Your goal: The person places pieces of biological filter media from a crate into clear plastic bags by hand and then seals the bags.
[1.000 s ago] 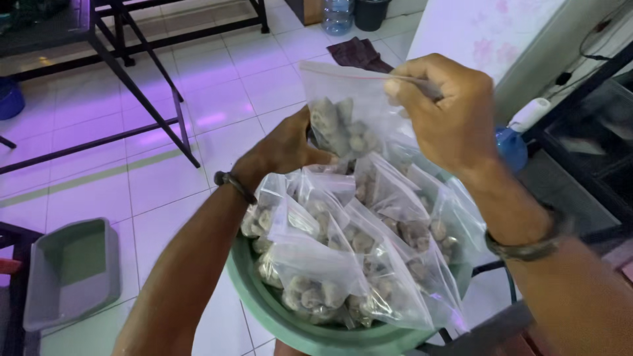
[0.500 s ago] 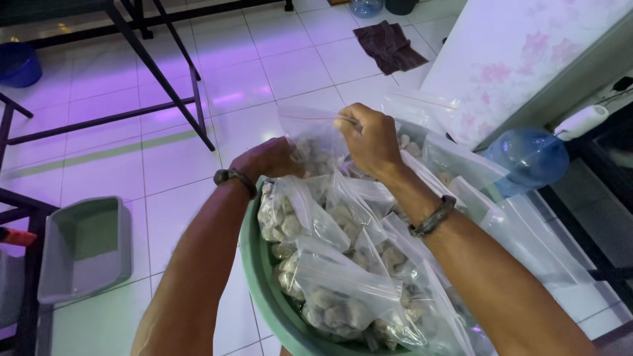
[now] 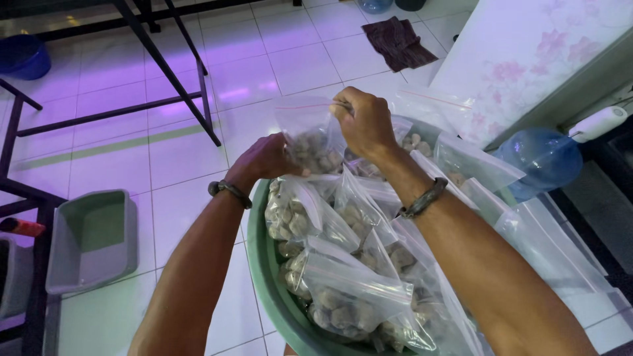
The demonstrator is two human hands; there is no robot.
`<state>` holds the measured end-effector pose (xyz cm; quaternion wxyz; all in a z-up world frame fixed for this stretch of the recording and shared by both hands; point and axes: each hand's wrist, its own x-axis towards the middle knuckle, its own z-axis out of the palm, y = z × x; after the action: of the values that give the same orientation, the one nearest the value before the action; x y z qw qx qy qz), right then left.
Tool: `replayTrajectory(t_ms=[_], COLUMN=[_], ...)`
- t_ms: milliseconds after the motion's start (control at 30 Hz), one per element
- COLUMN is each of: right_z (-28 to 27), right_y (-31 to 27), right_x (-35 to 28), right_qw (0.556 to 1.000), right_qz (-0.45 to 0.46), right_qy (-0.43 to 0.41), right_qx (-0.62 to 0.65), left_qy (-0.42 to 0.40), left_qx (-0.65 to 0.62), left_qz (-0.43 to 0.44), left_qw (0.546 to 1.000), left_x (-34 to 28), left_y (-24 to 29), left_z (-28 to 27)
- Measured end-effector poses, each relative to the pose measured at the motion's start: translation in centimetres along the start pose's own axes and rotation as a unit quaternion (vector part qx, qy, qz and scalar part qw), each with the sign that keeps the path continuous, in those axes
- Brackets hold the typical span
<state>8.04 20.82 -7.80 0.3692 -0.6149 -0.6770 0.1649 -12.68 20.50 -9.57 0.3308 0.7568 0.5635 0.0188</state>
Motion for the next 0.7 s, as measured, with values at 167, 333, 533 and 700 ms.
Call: replayTrajectory(t_ms=[167, 333, 533, 700], right_z=[0.3, 0.3, 1.6, 1.4], right_y=[-0.2, 0.5, 2.8, 3.7], right_x=[0.2, 0.4, 0.4, 0.7], right_qw=[1.000, 1.000, 0.999, 0.999], right_qz=[0.014, 0.004, 0.021, 0.019], right_qy=[-0.003, 0.006, 0.024, 0.033], right_qx=[0.009, 0.018, 0.025, 0.005], left_qy=[0.036, 0.050, 0.060, 0.095], left_qx=[-0.093, 0.027, -0.029, -0.076], left_qz=[0.025, -0.005, 0.030, 0.045], left_qw=[0.995, 0.998, 0.997, 0.992], left_x=[0.2, 0.9, 0.3, 0.3], left_y=[0.4, 0.0, 1.0, -0.8], left_z=[1.7, 1.8, 1.3, 1.4])
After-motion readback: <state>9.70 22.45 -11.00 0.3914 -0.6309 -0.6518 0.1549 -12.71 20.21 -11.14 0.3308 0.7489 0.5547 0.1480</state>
